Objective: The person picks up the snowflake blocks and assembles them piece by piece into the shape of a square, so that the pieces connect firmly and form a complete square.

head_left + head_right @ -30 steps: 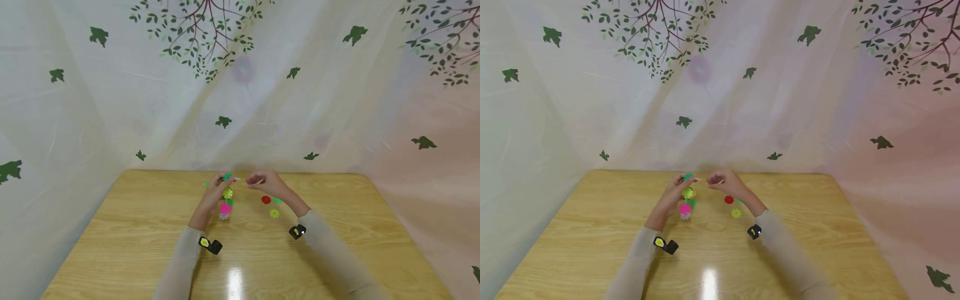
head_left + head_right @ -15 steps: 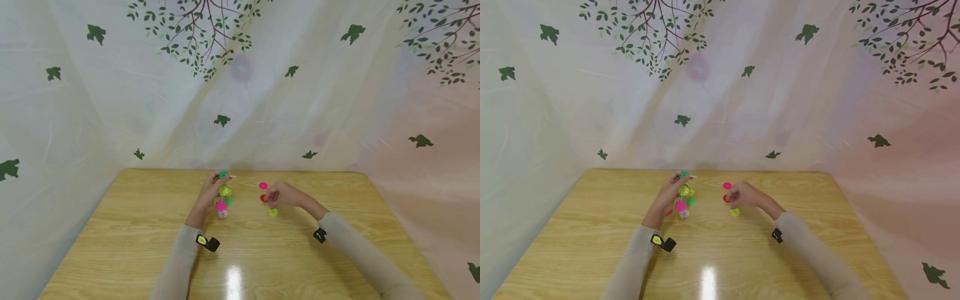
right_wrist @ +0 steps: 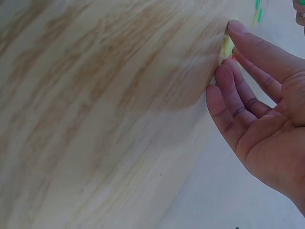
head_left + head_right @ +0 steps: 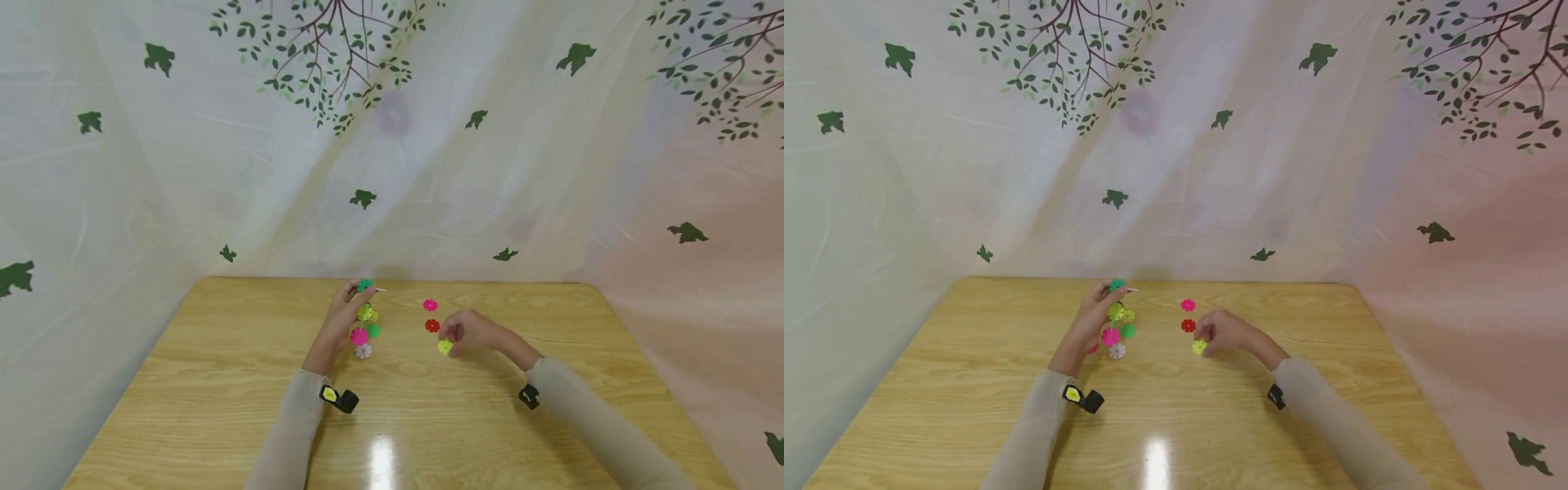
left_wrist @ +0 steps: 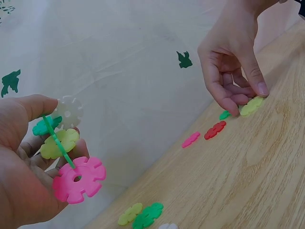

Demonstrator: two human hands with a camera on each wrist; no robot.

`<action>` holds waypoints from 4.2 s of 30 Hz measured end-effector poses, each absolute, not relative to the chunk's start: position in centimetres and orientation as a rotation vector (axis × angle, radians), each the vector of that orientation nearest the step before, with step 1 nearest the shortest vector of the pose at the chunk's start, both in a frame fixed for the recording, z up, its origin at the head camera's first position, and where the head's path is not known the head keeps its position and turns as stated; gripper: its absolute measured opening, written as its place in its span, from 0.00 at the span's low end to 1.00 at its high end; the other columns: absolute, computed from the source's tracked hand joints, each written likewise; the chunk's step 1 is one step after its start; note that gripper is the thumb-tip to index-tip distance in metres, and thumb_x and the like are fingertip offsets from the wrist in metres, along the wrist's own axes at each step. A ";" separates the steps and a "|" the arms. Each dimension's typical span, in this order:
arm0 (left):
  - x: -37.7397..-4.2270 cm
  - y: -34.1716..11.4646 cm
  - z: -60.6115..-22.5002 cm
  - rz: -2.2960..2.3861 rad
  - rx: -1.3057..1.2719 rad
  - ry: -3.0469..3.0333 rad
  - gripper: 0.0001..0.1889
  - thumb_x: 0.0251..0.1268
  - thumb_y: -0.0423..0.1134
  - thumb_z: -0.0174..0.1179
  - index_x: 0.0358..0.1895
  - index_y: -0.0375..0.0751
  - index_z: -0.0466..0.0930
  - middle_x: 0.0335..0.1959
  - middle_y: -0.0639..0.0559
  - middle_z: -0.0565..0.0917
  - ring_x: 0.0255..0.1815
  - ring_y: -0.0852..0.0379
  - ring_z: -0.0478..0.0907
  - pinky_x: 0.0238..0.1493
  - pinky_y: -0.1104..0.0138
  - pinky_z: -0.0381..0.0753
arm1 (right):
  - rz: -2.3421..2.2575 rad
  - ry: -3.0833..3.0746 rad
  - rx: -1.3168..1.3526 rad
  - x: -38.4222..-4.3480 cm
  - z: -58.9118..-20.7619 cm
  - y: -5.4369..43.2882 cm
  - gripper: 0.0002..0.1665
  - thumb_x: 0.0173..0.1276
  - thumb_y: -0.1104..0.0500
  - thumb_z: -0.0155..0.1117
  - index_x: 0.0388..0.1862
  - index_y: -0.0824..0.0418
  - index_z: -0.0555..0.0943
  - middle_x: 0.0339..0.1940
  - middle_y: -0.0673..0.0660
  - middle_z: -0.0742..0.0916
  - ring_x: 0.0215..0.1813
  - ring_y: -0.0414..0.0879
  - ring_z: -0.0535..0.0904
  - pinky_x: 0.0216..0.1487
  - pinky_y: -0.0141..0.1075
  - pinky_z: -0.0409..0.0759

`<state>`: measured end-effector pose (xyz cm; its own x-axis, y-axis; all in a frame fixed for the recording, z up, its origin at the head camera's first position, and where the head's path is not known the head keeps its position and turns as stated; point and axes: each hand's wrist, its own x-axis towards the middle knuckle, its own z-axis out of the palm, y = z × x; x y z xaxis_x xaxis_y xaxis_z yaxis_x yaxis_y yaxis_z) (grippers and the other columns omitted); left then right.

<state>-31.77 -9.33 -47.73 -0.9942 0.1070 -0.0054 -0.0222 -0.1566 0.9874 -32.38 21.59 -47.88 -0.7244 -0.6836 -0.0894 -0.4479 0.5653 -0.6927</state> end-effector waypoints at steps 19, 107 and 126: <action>-31.6 -9.5 -47.8 2.332 0.162 2.006 0.15 0.78 0.41 0.57 0.60 0.41 0.71 0.55 0.53 0.76 0.50 0.54 0.72 0.38 0.66 0.77 | -0.978 2.416 -0.998 -32.5 -48.0 19.7 0.14 0.55 0.76 0.75 0.38 0.69 0.81 0.35 0.61 0.86 0.38 0.47 0.80 0.40 0.30 0.81; -31.3 -8.6 -48.0 2.363 0.190 1.967 0.13 0.77 0.37 0.58 0.58 0.40 0.70 0.47 0.57 0.79 0.36 0.62 0.75 0.31 0.71 0.77 | -2.481 2.065 -0.418 -33.0 -46.1 9.7 0.15 0.61 0.79 0.68 0.47 0.85 0.79 0.29 0.51 0.89 0.30 0.40 0.88 0.37 0.33 0.89; -31.1 -8.7 -47.7 2.332 0.289 1.965 0.14 0.78 0.37 0.56 0.59 0.36 0.70 0.47 0.50 0.79 0.31 0.64 0.74 0.27 0.72 0.75 | -2.418 2.073 -0.408 -33.1 -45.8 10.2 0.16 0.61 0.79 0.69 0.48 0.86 0.80 0.28 0.49 0.88 0.29 0.40 0.88 0.37 0.34 0.89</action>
